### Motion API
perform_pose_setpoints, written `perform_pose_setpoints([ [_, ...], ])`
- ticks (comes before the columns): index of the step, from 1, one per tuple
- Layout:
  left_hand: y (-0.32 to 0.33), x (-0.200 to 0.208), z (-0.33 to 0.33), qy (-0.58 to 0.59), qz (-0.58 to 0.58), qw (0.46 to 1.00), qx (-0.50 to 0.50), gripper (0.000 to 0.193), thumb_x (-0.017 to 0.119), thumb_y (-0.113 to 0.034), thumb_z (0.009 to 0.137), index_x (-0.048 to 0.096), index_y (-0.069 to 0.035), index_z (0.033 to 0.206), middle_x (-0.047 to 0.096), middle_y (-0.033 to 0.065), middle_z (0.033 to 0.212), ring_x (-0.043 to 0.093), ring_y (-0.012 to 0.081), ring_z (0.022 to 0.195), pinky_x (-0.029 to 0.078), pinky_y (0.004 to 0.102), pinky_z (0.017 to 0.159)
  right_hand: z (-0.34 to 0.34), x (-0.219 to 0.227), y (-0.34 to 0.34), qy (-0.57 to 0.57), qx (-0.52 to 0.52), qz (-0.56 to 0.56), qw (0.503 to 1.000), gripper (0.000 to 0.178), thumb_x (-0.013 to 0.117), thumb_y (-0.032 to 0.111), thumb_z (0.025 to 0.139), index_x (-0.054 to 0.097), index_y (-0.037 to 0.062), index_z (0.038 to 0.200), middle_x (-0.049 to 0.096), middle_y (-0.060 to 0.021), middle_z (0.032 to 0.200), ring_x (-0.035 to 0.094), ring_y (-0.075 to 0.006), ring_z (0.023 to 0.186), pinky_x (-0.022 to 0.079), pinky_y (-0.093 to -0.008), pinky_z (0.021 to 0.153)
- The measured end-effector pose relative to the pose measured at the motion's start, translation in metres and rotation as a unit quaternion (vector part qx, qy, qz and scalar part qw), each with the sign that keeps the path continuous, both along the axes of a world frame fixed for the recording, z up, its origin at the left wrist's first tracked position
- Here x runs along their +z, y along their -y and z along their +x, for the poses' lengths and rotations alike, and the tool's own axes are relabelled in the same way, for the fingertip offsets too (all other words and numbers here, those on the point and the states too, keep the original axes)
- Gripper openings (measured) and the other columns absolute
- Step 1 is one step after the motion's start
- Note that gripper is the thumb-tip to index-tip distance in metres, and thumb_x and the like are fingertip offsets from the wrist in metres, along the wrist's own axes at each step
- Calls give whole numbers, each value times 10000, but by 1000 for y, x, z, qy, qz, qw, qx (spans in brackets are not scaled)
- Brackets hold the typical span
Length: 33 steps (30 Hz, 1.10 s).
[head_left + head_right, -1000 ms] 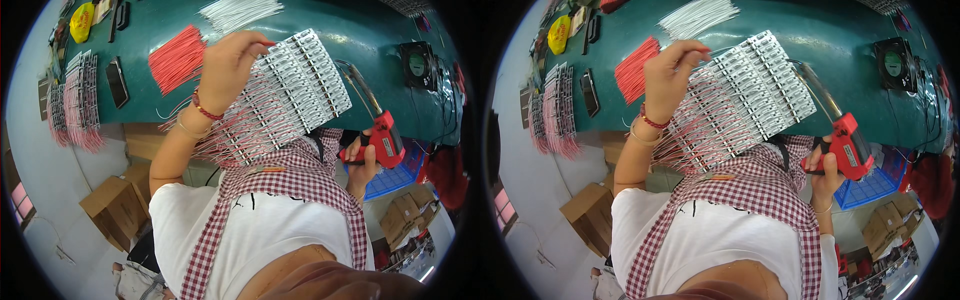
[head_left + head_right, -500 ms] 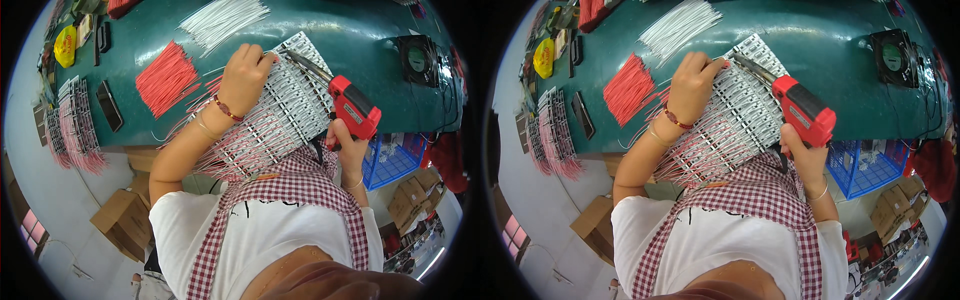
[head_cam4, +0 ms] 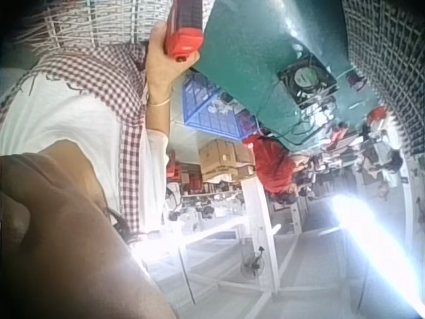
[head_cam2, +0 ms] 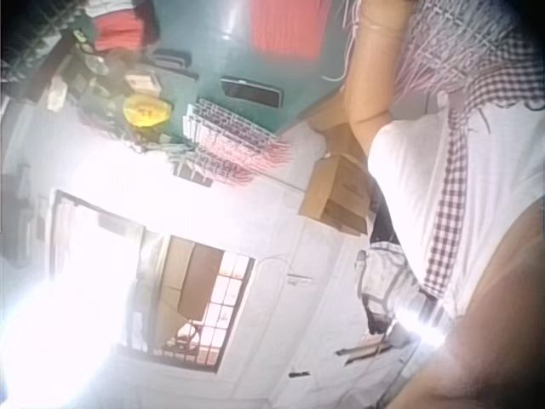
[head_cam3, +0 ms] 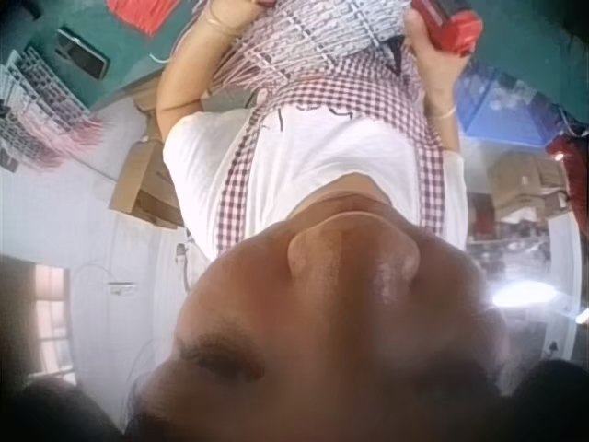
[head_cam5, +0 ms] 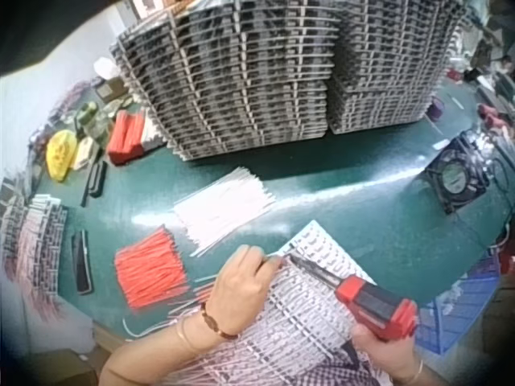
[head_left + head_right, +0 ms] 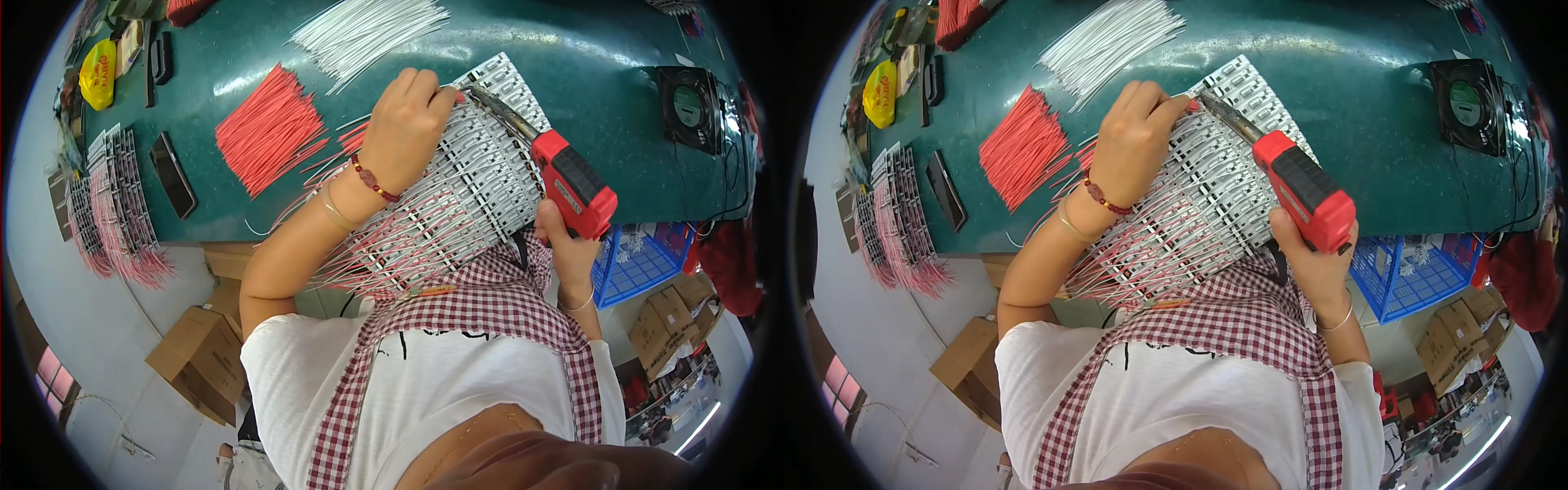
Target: The person uses a red heat gun to apply heat to a grid of white and red wires attached to a circuit board. They repeatedly pick up individual wires, position them against the board, and apply heat with the tool. The process is repetitive, focusing on securing the wires to the board's surface.
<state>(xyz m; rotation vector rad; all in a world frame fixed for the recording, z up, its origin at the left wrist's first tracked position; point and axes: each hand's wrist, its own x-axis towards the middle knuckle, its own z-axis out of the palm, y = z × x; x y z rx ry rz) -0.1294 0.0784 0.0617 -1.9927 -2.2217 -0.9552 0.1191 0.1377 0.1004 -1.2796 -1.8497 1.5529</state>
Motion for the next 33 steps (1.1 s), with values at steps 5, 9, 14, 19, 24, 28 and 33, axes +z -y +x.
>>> perform_pose_setpoints([
  [5,-1,-1,0,-4,-2,1000,4,199,607,9,716,666,-39,900,499,72,770,520,236,744,456,331,652,7,7,4,12,-29,-22,999,202,743,129,812,635,25,946,619,3,777,558,-76,652,449,-245,571],
  [9,-2,2,-1,-20,-22,1000,-4,207,597,8,720,658,-31,914,503,76,778,521,240,758,451,337,679,9,11,4,2,-39,-43,998,170,726,127,829,637,32,938,620,-6,758,555,-72,635,448,-244,563],
  [14,-2,6,-1,-47,-25,999,-2,208,585,2,719,646,-20,917,501,81,781,519,240,763,438,338,695,12,14,8,-23,-63,-84,994,136,705,104,843,636,10,913,614,-21,712,559,-82,598,448,-242,537],
  [19,1,11,7,-37,10,999,0,229,595,-1,701,655,-33,919,490,75,770,508,237,739,434,341,676,11,12,12,-58,-53,-69,995,172,583,120,905,598,-46,943,563,-54,626,499,-99,513,383,-228,477],
  [24,2,0,14,-20,12,1000,-19,225,604,0,692,662,-40,907,486,76,764,506,234,720,437,336,652,11,7,15,-29,-76,-83,993,190,580,97,896,575,-5,735,558,-55,609,507,-105,516,394,-234,482],
  [28,2,2,15,-16,3,1000,-11,212,611,10,697,664,-40,896,485,75,755,509,235,712,438,339,646,14,4,14,-32,-69,-78,994,153,587,74,897,583,-13,771,561,-50,625,512,-100,529,404,-235,490],
  [33,4,1,15,-6,12,1000,0,206,618,30,691,661,-37,881,484,74,745,507,234,703,438,343,637,15,2,14,-23,-54,-69,996,100,602,52,894,587,-16,823,564,-43,646,516,-96,548,413,-232,505],
])
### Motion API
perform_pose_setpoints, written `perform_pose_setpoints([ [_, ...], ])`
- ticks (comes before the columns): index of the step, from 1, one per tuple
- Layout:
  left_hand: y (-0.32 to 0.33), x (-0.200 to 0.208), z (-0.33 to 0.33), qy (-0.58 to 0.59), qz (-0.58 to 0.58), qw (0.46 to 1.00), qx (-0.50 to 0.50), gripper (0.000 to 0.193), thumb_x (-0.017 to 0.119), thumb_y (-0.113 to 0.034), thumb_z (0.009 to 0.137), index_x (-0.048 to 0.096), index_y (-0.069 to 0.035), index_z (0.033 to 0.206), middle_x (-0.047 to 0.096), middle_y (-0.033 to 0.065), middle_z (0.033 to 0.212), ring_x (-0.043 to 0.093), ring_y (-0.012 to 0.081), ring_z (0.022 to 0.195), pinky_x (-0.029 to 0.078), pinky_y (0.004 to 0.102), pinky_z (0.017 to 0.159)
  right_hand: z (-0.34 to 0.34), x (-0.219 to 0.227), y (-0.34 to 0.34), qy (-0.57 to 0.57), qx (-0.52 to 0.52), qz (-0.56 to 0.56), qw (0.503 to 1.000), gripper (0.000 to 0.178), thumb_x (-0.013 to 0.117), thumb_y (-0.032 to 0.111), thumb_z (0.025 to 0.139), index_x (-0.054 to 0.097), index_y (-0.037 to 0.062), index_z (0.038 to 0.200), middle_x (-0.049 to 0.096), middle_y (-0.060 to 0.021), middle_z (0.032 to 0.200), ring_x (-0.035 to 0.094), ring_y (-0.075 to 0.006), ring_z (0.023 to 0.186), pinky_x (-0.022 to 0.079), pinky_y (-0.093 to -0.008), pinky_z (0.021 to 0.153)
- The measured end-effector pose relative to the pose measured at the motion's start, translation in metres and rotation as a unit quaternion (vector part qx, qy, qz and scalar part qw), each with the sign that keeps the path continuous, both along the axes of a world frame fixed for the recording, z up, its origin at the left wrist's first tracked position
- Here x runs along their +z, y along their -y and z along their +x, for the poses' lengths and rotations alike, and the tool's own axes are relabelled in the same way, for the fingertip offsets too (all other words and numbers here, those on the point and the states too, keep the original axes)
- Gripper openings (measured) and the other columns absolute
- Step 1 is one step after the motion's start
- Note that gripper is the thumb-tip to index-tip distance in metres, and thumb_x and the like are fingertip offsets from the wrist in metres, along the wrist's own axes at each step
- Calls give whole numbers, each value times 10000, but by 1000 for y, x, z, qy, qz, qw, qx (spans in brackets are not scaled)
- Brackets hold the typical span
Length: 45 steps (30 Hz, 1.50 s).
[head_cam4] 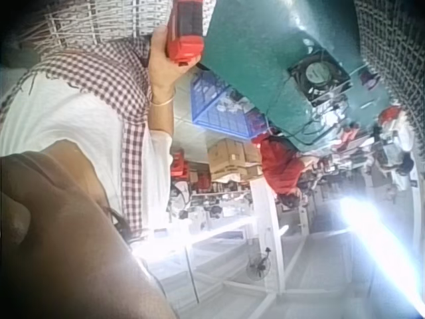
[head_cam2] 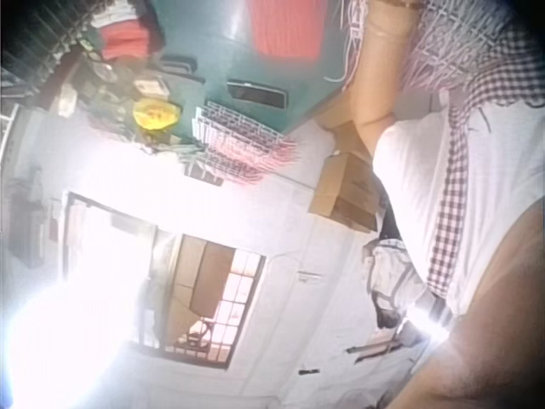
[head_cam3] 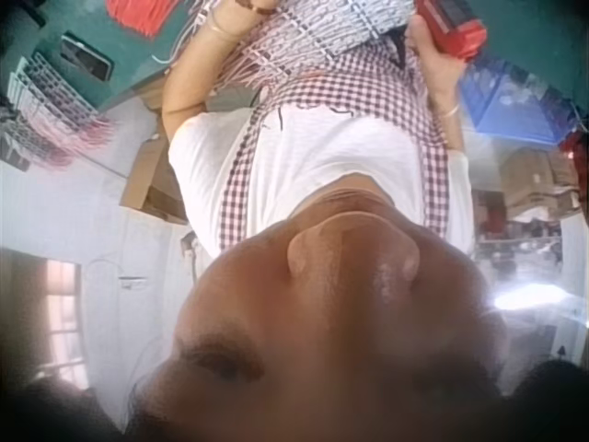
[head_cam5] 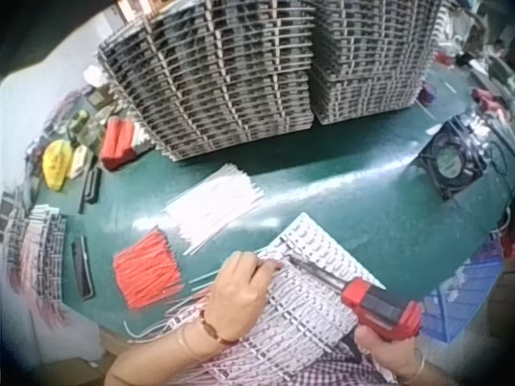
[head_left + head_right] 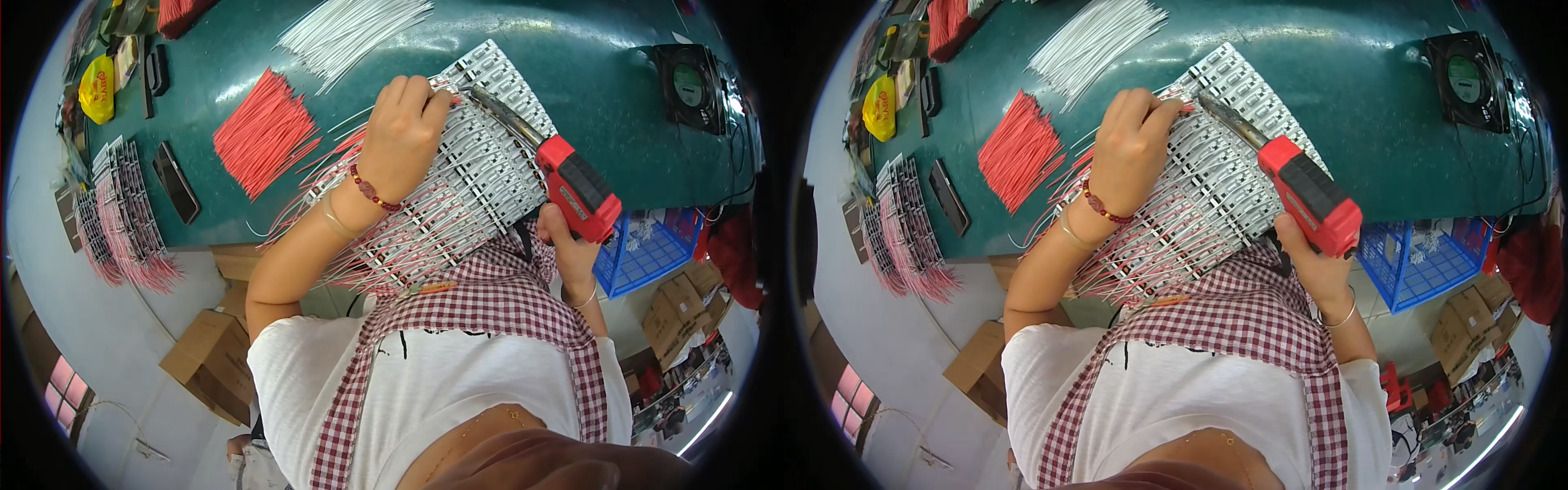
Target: The person uses a red heat gun to apply heat to a grid of white and red wires attached to a circuit board. They repeatedly pick up individual wires, position them against the board, and apply heat with the tool. The process is repetitive, focusing on securing the wires to the board's surface.
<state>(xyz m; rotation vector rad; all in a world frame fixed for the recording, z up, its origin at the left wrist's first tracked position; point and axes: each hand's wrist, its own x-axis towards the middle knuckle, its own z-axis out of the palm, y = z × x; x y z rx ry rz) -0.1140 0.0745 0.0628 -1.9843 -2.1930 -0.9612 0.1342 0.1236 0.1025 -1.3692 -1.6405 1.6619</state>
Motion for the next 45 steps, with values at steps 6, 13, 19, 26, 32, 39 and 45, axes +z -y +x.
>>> perform_pose_setpoints([
  [6,-1,0,1,-1,7,1000,7,190,623,35,686,656,-32,860,483,76,745,506,234,701,438,343,631,9,-16,-3,0,35,72,997,207,741,92,810,643,11,973,636,-9,774,571,-77,644,468,-241,574],
  [13,-2,1,3,-13,-7,1000,7,175,618,25,699,648,-27,863,485,77,748,508,239,707,434,344,635,18,-8,-1,3,27,28,999,186,724,113,831,643,16,968,632,-13,774,567,-79,632,459,-238,561],
  [19,-3,15,3,-47,-14,999,13,175,614,10,706,652,-14,876,485,74,757,502,242,725,418,342,655,21,-7,1,-43,4,19,999,168,718,106,835,638,9,947,630,-32,754,573,-89,607,463,-236,543],
  [26,0,6,11,-7,-5,1000,-8,215,618,-8,697,662,-21,907,486,76,771,499,239,716,426,344,652,25,-6,5,-32,32,12,999,263,566,60,912,531,-79,1133,553,-59,668,498,-110,553,409,-240,535],
  [32,-1,6,15,-10,-21,1000,-7,215,620,-7,697,662,-29,906,481,77,766,512,239,725,435,337,658,27,-7,5,-16,8,-35,999,117,687,121,862,643,18,893,618,-15,719,556,-77,614,447,-238,547],
  [39,-1,7,13,-6,-4,1000,0,192,630,-15,697,656,-37,886,473,70,742,505,236,696,424,343,631,32,-14,4,-30,60,49,997,216,565,39,906,541,-69,1091,560,-65,676,521,-122,564,434,-254,537],
  [45,-1,7,16,-80,1,997,17,130,642,-50,711,652,-70,839,463,40,718,497,201,665,388,330,589,31,-10,2,-38,13,-28,999,121,694,105,853,639,14,910,617,-14,716,551,-76,605,443,-235,539],
])
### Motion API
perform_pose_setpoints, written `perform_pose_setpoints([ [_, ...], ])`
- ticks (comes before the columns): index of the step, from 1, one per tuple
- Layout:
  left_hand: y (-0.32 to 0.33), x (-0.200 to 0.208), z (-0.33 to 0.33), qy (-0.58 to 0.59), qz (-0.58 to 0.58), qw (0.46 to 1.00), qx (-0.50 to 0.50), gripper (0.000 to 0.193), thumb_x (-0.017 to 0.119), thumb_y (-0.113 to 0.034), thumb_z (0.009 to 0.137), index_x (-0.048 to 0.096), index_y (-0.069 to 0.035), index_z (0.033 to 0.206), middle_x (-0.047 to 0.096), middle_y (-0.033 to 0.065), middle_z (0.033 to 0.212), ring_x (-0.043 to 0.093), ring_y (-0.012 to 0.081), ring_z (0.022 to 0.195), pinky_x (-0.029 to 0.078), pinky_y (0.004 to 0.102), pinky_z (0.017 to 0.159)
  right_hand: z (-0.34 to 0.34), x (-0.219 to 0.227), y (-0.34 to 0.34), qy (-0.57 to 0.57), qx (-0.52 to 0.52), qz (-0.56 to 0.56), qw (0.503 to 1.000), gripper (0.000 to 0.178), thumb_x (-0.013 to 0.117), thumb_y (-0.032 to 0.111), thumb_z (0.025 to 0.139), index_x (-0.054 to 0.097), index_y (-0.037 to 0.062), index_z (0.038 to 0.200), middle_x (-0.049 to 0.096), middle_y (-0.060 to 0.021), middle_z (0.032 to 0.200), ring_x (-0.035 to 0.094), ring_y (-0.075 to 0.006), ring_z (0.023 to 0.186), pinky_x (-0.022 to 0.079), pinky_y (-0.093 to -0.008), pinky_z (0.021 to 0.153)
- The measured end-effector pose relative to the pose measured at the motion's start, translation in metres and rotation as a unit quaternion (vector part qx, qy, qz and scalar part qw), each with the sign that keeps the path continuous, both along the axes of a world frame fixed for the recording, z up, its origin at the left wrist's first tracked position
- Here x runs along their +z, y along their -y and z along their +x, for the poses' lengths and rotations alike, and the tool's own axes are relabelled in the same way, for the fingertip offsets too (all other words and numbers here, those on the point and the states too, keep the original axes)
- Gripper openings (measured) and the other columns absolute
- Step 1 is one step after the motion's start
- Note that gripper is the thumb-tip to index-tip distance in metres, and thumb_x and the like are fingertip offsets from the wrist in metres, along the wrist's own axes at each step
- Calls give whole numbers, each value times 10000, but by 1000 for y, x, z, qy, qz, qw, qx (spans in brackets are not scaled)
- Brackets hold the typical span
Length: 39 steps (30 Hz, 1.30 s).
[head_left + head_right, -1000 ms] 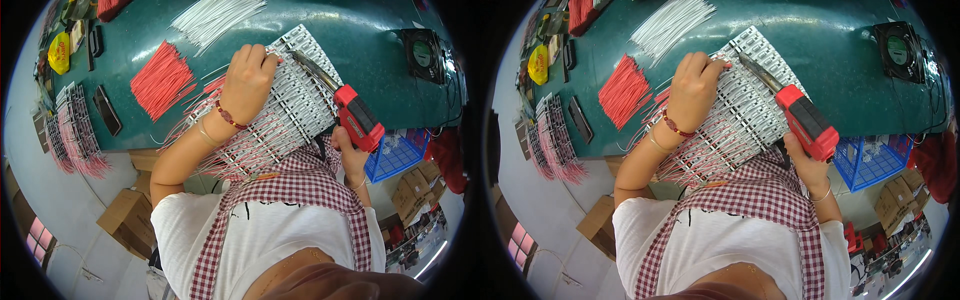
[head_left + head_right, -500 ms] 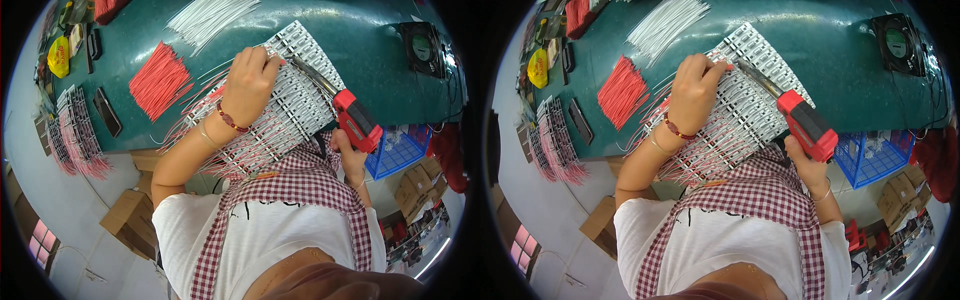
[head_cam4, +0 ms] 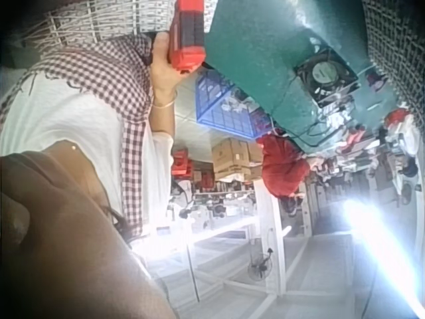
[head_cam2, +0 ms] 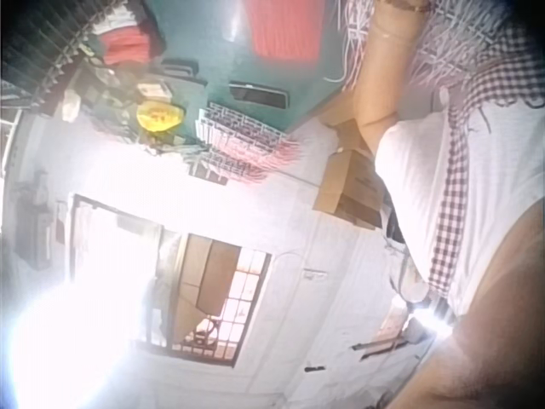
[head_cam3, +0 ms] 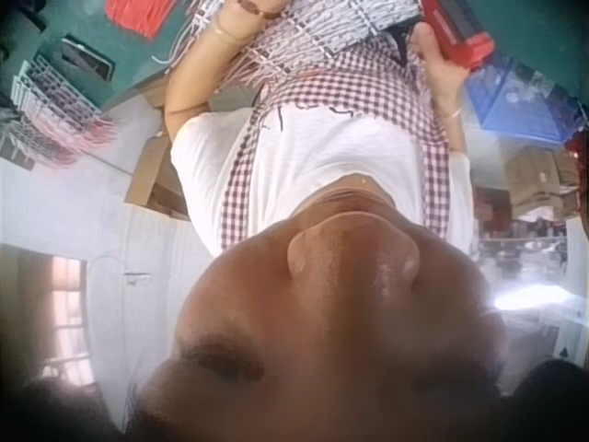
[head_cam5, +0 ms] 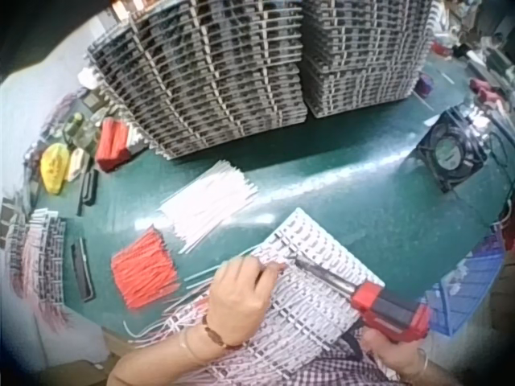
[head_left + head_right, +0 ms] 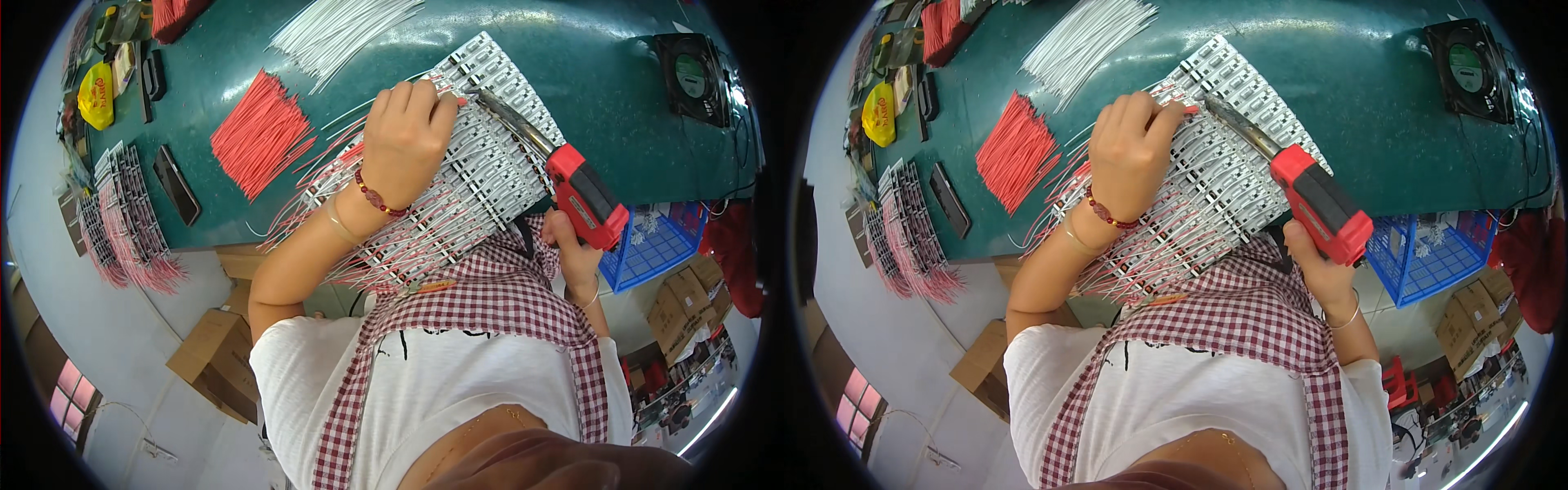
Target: The person uses a red heat gun to apply heat to a grid of white and red wires attached to a circuit board. They repeatedly pick up individual wires, position them against the board, and apply heat with the tool. The process is repetitive, focusing on securing the wires to the board's surface.
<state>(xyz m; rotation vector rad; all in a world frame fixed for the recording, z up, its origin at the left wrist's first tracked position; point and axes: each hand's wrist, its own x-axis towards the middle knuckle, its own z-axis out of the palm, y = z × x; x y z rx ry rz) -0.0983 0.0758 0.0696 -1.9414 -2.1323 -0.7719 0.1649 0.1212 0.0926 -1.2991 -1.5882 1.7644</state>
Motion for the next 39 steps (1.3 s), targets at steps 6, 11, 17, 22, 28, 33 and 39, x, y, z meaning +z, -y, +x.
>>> perform_pose_setpoints([
  [6,0,-2,0,-50,11,999,3,104,635,-74,712,654,-102,811,452,13,692,489,167,643,350,305,563,0,-1,1,17,39,38,998,244,576,59,906,525,-68,1107,535,-54,648,500,-116,545,408,-245,519],
  [11,0,-1,1,-53,3,999,4,103,634,-68,716,655,-102,811,456,15,694,488,169,641,352,304,563,-1,-2,-1,12,53,61,997,161,576,58,905,547,-52,1018,553,-56,666,509,-110,551,410,-238,519],
  [17,1,-3,0,-37,8,999,8,128,638,-54,712,660,-89,833,451,28,700,483,182,636,365,313,570,3,-5,-2,27,37,31,998,169,701,111,849,631,12,967,615,-9,761,562,-87,664,456,-250,586],
  [22,1,-3,0,-30,-2,1000,-1,127,638,-49,714,660,-82,834,449,36,709,481,190,638,373,319,577,-3,-1,-1,8,36,66,997,93,567,39,902,564,-35,844,565,-73,680,527,-123,571,431,-245,538],
  [28,1,-3,1,-23,-3,1000,-3,139,633,-37,712,658,-75,843,450,39,710,484,194,647,382,322,584,3,-2,-3,-2,53,54,997,103,606,59,888,587,-26,944,583,-52,717,536,-110,606,438,-249,556],
  [33,1,-2,2,-22,-15,1000,-6,161,622,-25,702,657,-71,852,452,41,716,488,196,664,386,325,590,8,-11,2,50,33,67,996,154,700,106,849,635,17,957,620,-17,776,561,-91,665,458,-254,589],
  [39,0,1,2,-21,-22,999,-12,137,629,-35,713,650,-61,846,450,43,720,488,200,676,384,328,597,9,-7,1,9,38,51,998,135,694,100,853,632,19,941,617,-18,777,560,-94,662,459,-255,588],
])
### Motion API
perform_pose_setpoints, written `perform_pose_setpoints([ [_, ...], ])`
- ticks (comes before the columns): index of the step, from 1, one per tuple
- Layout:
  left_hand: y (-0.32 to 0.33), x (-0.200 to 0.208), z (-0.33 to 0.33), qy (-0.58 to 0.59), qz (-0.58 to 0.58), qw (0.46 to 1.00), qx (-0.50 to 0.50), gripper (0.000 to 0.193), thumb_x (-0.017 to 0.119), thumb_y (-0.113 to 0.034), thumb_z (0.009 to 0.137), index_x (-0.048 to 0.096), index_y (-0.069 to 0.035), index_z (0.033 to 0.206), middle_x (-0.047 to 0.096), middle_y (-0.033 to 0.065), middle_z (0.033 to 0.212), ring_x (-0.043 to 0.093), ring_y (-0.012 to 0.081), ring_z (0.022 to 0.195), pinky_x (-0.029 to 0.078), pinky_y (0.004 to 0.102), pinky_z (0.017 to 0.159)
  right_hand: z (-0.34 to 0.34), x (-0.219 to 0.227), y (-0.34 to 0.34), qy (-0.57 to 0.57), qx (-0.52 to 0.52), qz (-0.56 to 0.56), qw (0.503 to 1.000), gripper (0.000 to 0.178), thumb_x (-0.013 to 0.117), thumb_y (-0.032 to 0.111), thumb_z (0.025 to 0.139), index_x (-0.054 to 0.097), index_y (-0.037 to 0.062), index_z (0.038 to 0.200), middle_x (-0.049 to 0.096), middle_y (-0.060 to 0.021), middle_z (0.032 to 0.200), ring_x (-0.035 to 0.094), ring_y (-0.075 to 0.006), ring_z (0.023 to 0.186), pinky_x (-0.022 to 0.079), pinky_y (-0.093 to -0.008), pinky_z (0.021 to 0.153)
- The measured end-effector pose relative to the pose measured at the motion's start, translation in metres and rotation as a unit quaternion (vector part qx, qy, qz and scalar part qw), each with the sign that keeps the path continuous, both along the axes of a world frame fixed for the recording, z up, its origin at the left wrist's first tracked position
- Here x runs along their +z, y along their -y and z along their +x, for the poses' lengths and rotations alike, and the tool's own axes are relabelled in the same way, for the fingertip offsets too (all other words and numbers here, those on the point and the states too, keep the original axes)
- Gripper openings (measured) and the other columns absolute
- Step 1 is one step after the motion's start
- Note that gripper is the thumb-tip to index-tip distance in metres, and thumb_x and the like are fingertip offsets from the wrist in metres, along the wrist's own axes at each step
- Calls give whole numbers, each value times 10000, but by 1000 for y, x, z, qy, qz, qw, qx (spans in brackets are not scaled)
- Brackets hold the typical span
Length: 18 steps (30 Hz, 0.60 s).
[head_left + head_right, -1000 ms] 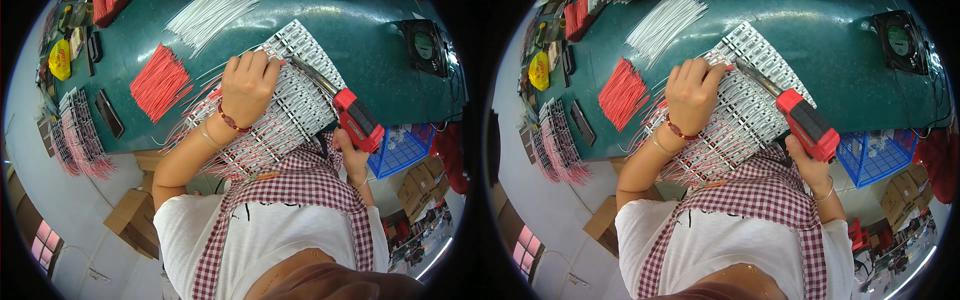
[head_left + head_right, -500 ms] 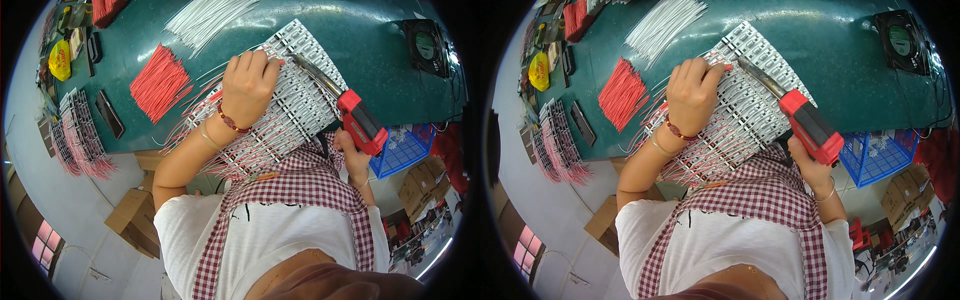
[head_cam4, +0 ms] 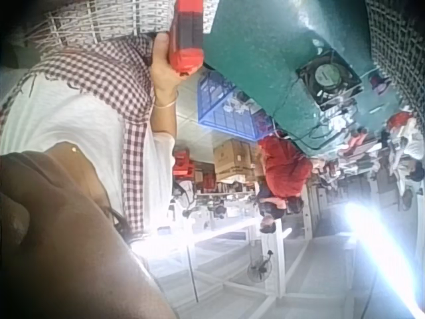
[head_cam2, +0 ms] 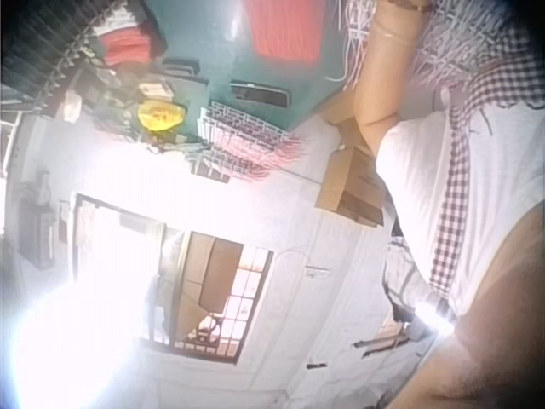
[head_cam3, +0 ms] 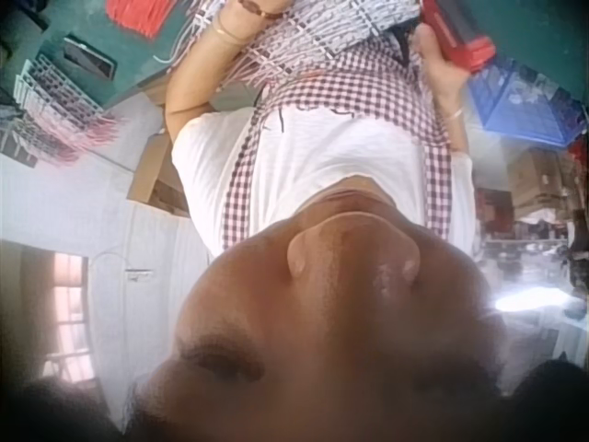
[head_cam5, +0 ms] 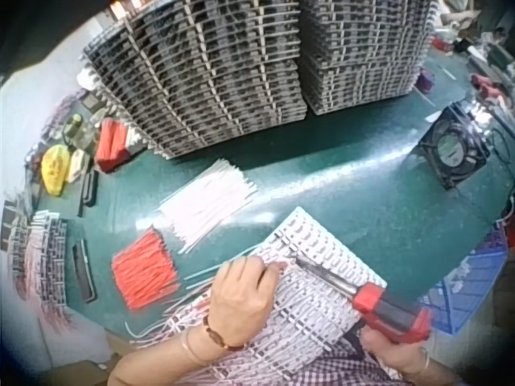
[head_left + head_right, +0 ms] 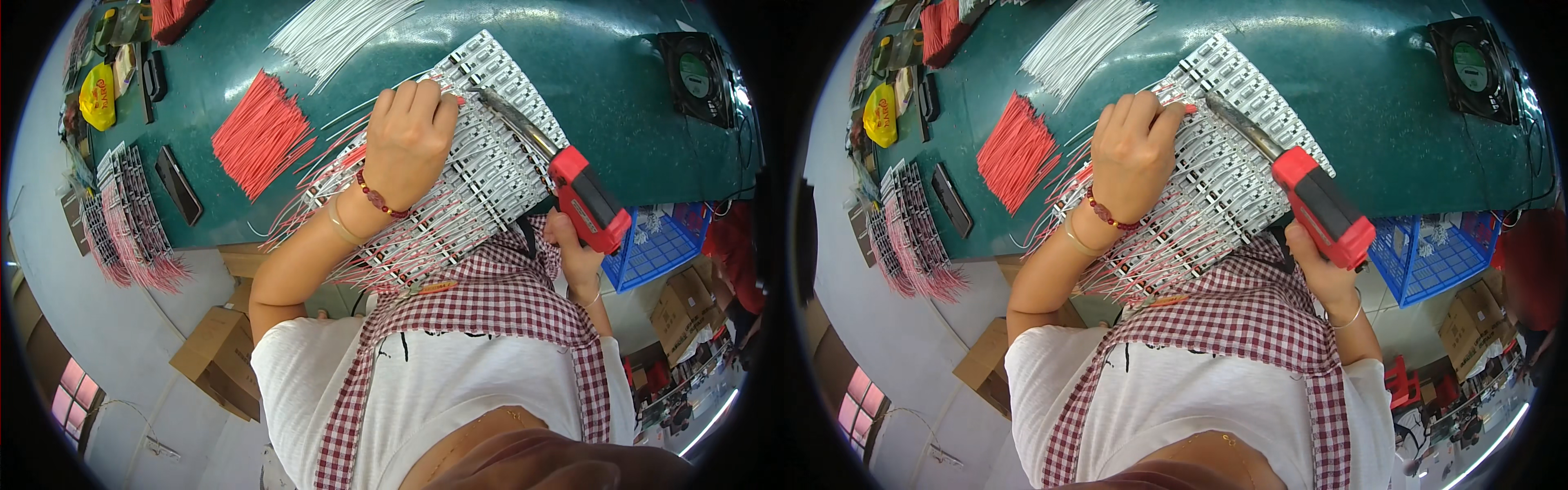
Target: The person uses a red heat gun to apply heat to a grid of white and red wires attached to a circuit board. They repeatedly pick up individual wires, position them against the board, and apply heat with the tool. The process is repetitive, focusing on securing the wires to the board's surface.
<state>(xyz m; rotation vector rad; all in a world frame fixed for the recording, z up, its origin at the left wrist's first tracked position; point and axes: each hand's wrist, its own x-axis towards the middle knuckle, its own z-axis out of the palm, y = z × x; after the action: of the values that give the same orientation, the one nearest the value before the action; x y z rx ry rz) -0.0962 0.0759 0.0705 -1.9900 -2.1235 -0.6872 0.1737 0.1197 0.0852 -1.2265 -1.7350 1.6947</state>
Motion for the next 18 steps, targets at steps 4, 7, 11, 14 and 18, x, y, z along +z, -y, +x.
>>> perform_pose_setpoints([
  [4,0,0,1,-2,-3,1000,2,110,639,-48,731,645,-55,841,448,46,720,486,205,676,383,332,600,-5,12,-5,-29,-19,-51,998,123,683,91,860,626,17,940,611,-10,775,553,-92,657,456,-252,583],
  [7,0,-1,0,-4,-2,1000,-2,114,635,-43,729,644,-52,842,449,47,720,488,207,676,383,334,601,-4,10,-5,-19,-6,-43,999,125,682,88,861,625,17,946,612,-8,788,555,-93,671,459,-251,599],
  [11,0,-1,1,0,6,1000,-6,140,621,-24,714,647,-49,849,452,48,721,492,206,678,383,334,603,0,-4,2,7,-12,-25,1000,162,696,97,851,635,21,980,622,-14,829,573,-107,724,471,-264,647],
  [14,1,-4,1,-2,11,1000,-5,159,616,-18,705,649,-51,856,453,47,720,494,205,679,381,332,604,1,-9,1,16,-6,4,1000,193,704,102,844,642,25,1010,628,-18,857,576,-111,758,476,-274,675],
  [18,1,-6,1,-7,14,1000,-1,155,623,-28,705,648,-56,855,450,44,716,491,202,673,370,329,600,-1,-8,-2,32,29,37,998,200,704,94,842,643,25,1020,628,-19,860,566,-105,757,474,-276,677],
])
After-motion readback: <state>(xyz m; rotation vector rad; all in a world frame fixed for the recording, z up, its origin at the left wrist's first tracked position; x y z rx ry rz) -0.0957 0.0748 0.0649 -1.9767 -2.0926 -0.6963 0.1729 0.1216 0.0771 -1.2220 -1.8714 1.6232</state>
